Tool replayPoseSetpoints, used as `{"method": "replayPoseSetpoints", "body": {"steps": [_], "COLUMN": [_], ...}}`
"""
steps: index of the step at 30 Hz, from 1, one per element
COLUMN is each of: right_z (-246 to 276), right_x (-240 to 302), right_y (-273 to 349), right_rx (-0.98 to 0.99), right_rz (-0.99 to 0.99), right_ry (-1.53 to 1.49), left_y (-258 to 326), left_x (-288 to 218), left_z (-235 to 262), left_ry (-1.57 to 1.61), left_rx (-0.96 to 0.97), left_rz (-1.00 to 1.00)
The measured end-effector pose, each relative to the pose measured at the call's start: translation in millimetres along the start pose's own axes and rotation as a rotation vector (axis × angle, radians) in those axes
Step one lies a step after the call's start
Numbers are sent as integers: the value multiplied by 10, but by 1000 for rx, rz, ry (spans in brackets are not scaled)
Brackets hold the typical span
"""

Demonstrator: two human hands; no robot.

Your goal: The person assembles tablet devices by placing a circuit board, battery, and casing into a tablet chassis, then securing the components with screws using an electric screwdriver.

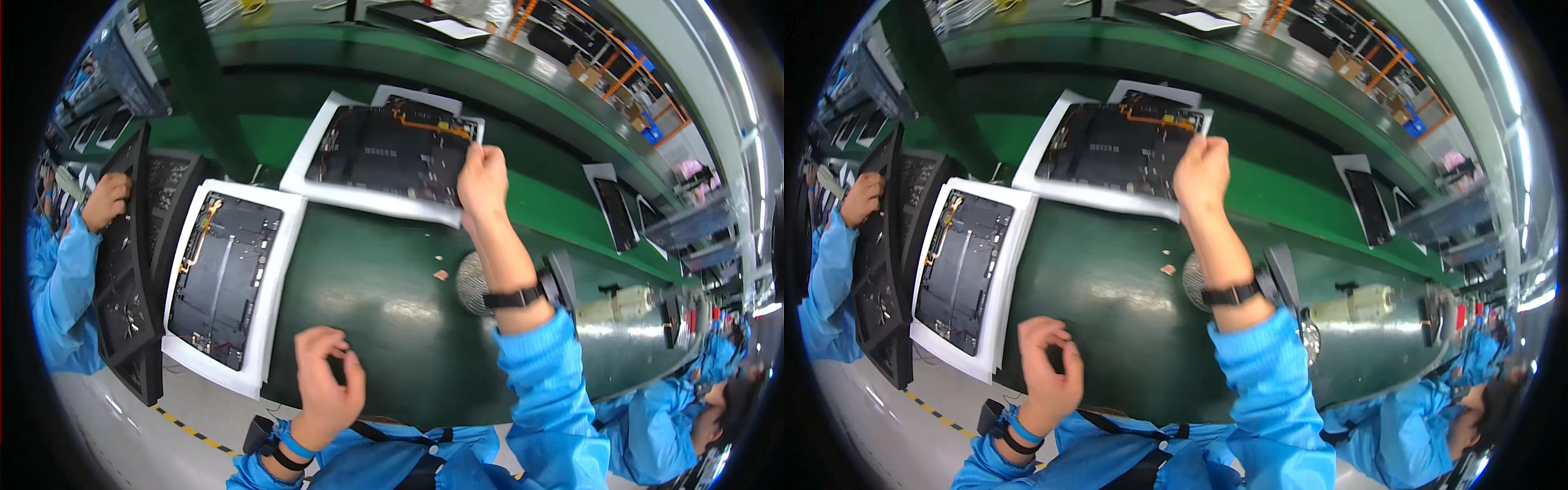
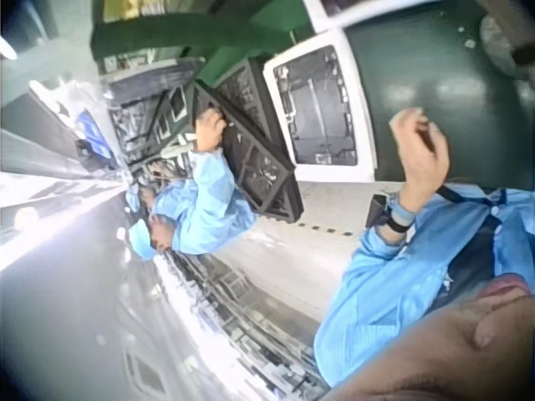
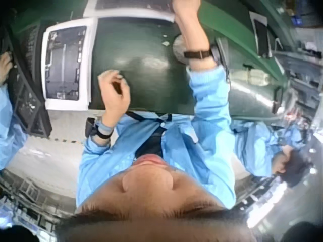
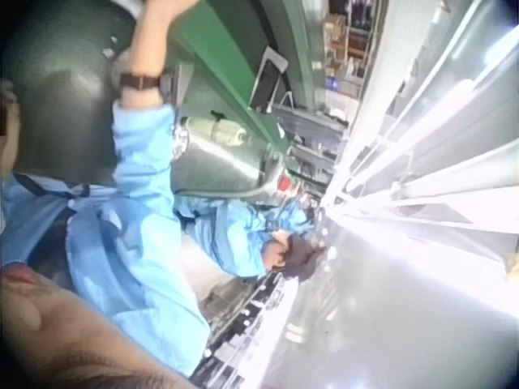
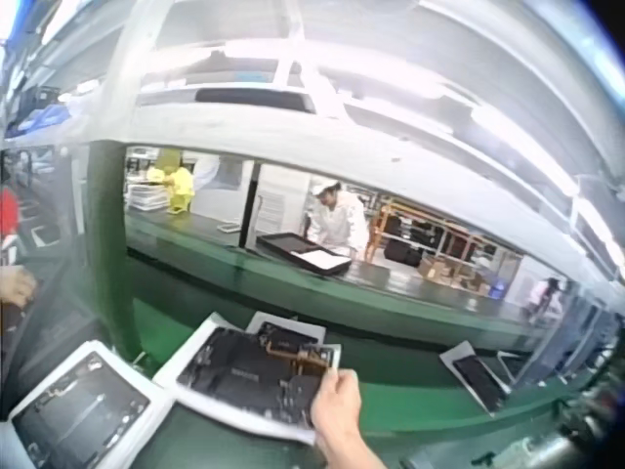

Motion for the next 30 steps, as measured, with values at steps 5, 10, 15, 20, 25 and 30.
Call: {"method": "replayPoseSetpoints", "body": {"steps": [5,10,15,20,25,30], "right_z": [-1335,-1851,-1140,-894,-1071,-1356], "right_x": [30,261,-146,-598,-261,122], "right_y": [-520,-607,-1189,-1670,-1347,-801], "right_rx": [31,293,-116,367,353,258], "right_rz": [-185,-74,-178,-395,-205,-33], "right_ry": [86,327,899,738,959,863], "left_y": [53,5,-56,-94,-90,-17], "left_x": [136,171,158,113,133,105], "left_z": [-181,-170,-200,-260,-297,-216], "left_ry": [-114,-159,-164,-162,-172,-241], "left_rx": [198,239,302,352,336,330], "left_rz": [-87,-69,-45,-68,-94,-35]}}
Point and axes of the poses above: each hand's wrist, its own y-axis away from the middle knuckle, its own z-axis out of the back of the hand, x = y × z, the point moved 3 cm from there along -y, towards the middle knuckle, and after that the axes turned 1 degree about x, right-handed, at the moved point
